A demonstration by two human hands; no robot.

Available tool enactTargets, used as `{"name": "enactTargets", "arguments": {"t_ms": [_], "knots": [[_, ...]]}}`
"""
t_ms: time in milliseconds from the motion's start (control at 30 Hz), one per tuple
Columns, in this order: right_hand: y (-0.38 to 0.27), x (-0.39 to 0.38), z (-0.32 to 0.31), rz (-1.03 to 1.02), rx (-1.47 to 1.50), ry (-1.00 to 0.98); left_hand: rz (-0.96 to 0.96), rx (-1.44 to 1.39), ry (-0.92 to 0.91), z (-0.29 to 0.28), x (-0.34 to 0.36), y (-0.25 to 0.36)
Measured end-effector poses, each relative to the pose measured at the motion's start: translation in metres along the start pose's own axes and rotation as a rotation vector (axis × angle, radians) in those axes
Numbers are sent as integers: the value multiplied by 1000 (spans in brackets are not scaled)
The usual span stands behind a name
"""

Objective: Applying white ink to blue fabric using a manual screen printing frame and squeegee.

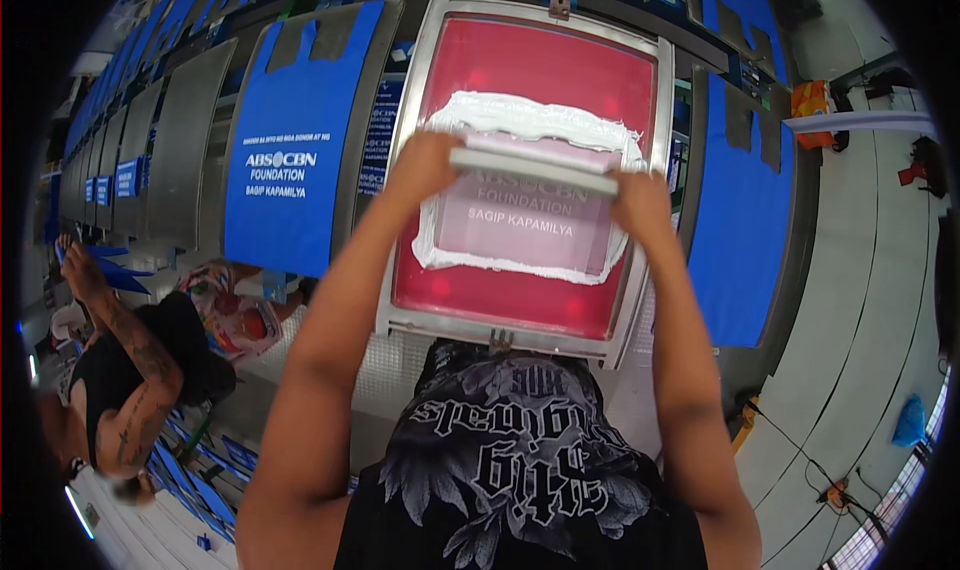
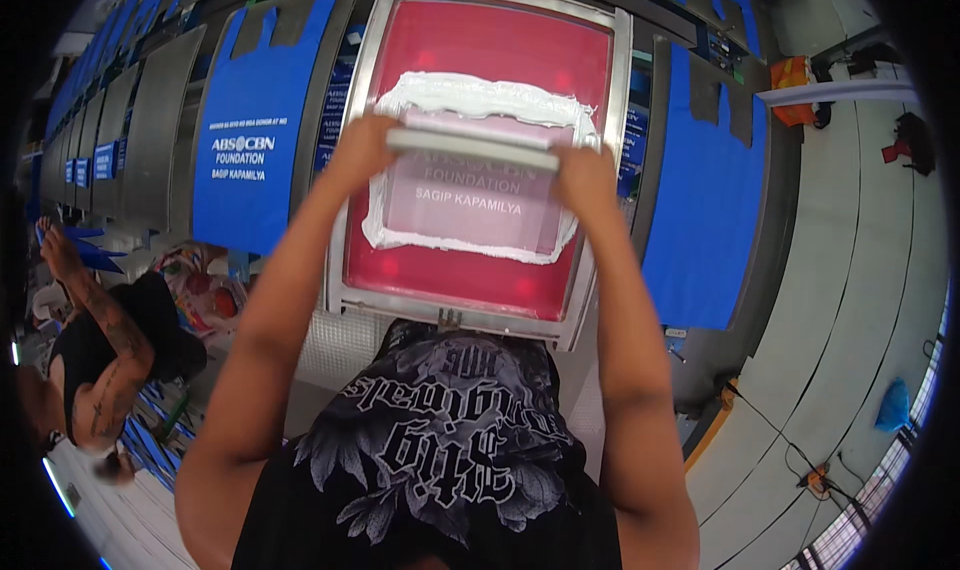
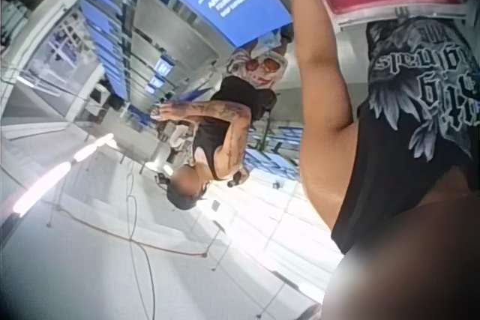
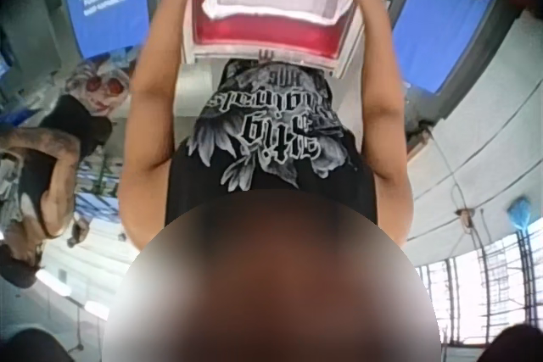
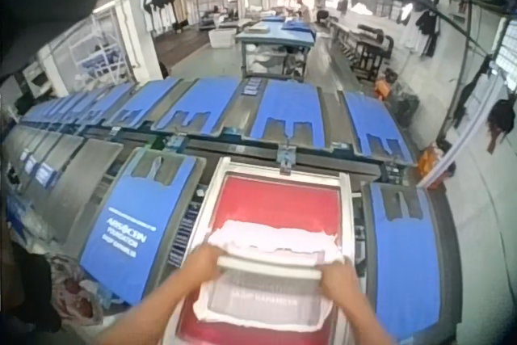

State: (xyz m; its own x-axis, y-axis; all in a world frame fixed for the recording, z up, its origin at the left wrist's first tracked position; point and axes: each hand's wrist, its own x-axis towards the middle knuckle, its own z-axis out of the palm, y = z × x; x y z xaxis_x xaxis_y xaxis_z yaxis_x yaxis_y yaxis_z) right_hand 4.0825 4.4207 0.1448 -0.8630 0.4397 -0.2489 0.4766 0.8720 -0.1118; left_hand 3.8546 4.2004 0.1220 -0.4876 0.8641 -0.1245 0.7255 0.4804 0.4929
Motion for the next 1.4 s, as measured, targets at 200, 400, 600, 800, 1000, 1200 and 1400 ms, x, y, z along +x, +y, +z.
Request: {"name": "enactTargets", "arguments": {"t_ms": [200, 400, 600, 800, 1000, 1200, 1400], "knots": [[29, 74, -45, -62, 150, -100, -102, 16, -86, -44, 65, 5], [38, 88, -79, -97, 174, -56, 49, 50, 561, -34, -58, 42], [40, 107, -55, -136, 103, -216, -514, -801, -731, 121, -243, 62], [1, 110, -49, -190, 64, -81, -490, -1210, -624, 151, -257, 73], [-18, 59, -53, -140, 94, -10, -311, -1138, -621, 114, -253, 95], [-91, -114, -11, -137, 121, 28, -324, -1207, -580, 120, -257, 91], [-101, -179, 25, -193, 210, 160, -431, -951, -577, 134, -254, 91]]}}
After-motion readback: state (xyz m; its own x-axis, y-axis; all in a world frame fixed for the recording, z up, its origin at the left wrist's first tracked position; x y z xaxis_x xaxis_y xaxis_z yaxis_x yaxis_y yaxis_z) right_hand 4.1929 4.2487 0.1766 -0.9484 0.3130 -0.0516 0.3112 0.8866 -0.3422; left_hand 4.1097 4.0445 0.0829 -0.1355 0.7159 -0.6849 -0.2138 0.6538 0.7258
